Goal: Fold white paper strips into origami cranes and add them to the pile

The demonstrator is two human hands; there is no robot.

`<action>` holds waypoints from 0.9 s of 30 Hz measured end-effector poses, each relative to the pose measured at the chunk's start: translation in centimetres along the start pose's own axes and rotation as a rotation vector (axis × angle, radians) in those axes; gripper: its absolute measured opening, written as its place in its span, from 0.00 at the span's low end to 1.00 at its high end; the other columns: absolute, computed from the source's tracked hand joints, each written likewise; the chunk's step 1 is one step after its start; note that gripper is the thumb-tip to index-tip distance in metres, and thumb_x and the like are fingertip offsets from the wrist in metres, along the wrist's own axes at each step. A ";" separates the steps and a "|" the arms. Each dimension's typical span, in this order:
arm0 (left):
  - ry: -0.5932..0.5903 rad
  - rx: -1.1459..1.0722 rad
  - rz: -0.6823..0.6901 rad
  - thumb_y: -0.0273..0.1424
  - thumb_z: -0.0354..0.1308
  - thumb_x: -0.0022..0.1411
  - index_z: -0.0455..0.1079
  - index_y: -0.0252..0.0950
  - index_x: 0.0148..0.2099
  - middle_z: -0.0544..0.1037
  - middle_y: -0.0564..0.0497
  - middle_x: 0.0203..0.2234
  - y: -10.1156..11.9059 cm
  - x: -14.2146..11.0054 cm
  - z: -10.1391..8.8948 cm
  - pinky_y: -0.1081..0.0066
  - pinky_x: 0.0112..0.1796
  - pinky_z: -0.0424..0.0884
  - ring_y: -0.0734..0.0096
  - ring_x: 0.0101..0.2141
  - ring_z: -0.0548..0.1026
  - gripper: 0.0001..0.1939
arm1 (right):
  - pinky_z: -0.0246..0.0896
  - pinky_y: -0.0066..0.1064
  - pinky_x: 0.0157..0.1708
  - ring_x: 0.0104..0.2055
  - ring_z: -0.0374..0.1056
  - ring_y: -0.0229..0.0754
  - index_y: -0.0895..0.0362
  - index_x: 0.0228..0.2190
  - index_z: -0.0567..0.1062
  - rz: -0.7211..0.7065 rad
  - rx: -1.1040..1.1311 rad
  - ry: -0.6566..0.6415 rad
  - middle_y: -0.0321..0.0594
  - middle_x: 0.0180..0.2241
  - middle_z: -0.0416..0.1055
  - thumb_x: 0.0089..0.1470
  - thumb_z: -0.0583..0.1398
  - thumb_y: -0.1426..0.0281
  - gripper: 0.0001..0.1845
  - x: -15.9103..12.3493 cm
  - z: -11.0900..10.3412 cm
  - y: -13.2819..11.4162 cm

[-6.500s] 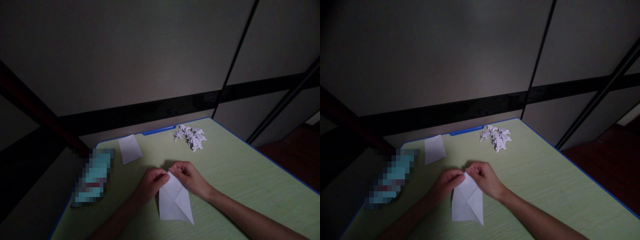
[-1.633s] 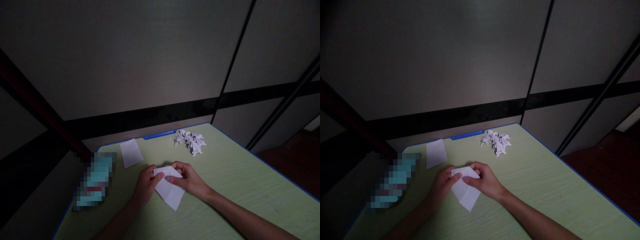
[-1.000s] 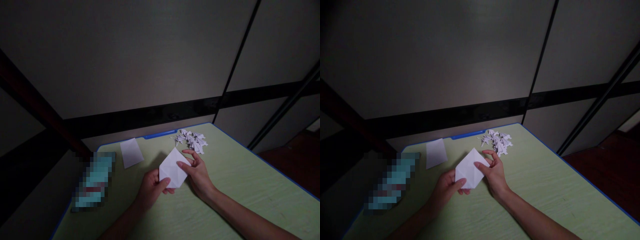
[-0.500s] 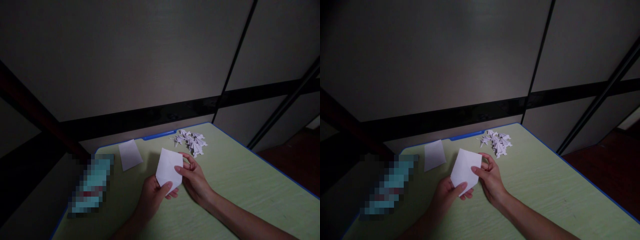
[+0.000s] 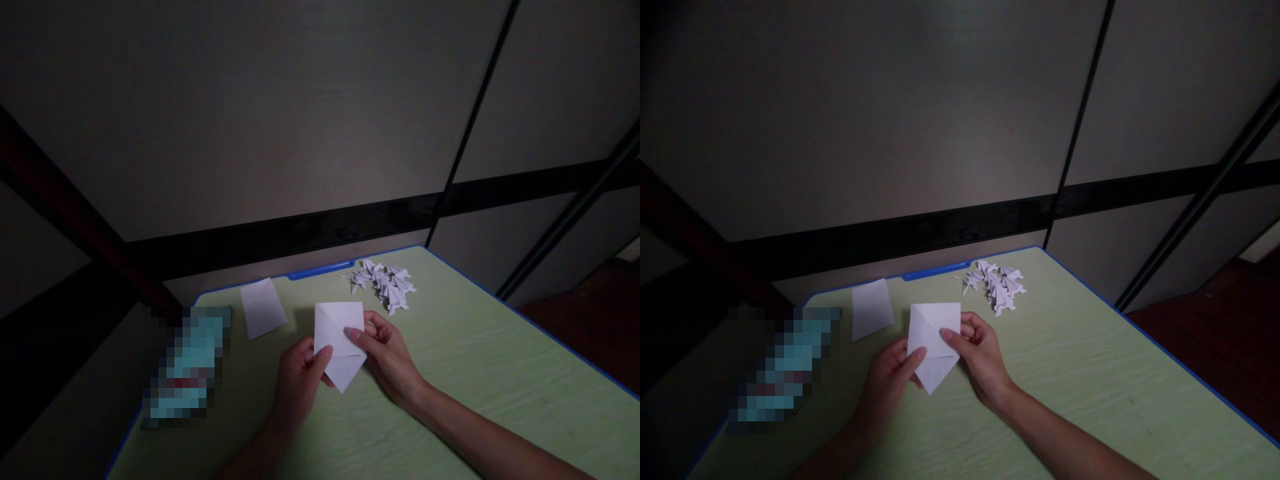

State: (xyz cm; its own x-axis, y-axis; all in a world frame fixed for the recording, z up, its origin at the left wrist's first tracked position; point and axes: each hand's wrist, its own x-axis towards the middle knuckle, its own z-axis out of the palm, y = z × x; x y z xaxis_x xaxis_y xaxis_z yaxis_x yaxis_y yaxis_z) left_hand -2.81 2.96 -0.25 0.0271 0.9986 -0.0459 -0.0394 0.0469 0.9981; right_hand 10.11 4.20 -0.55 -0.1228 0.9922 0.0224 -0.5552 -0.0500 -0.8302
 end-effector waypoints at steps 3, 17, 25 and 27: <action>0.057 0.002 0.030 0.32 0.56 0.45 0.64 0.31 0.23 0.70 0.55 0.12 0.1 0.0 -0.2 0.78 0.16 0.64 0.75 0.15 0.67 0.08 | 0.55 0.22 0.23 0.23 0.62 0.31 0.60 0.26 0.67 -0.015 -0.111 -0.083 0.33 0.22 0.68 0.35 0.62 0.73 0.11 -0.1 0.2 0.0; 0.046 -0.004 0.073 0.33 0.53 0.46 0.66 0.30 0.23 0.67 0.55 0.12 0.7 0.0 -0.2 0.79 0.15 0.61 0.77 0.15 0.65 0.09 | 0.43 0.17 0.10 0.12 0.50 0.24 0.63 0.20 0.67 0.110 -0.366 -0.128 0.29 0.13 0.60 0.37 0.61 0.69 0.09 0.1 -0.2 0.2; 0.146 -0.007 0.094 0.28 0.57 0.42 0.65 0.31 0.20 0.70 0.56 0.13 0.0 0.3 -0.5 0.80 0.16 0.60 0.77 0.16 0.66 0.05 | 0.43 0.17 0.08 0.09 0.51 0.25 0.64 0.15 0.67 0.132 -0.474 -0.184 0.29 0.09 0.59 0.35 0.62 0.68 0.11 -0.1 -0.2 0.0; 0.142 -0.016 0.086 0.28 0.57 0.42 0.67 0.31 0.22 0.71 0.55 0.13 0.0 0.2 -0.4 0.79 0.17 0.61 0.76 0.17 0.68 0.05 | 0.44 0.18 0.07 0.08 0.52 0.25 0.64 0.15 0.68 0.136 -0.463 -0.174 0.29 0.09 0.60 0.36 0.61 0.67 0.12 -0.1 -0.3 0.1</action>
State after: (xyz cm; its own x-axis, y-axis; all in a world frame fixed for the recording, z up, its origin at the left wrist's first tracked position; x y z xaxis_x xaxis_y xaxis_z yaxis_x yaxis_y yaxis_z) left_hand -3.23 3.13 -0.27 -0.1182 0.9924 0.0331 -0.0513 -0.0394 0.9979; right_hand 10.30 4.13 -0.79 -0.3254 0.9446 -0.0437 -0.1073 -0.0828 -0.9908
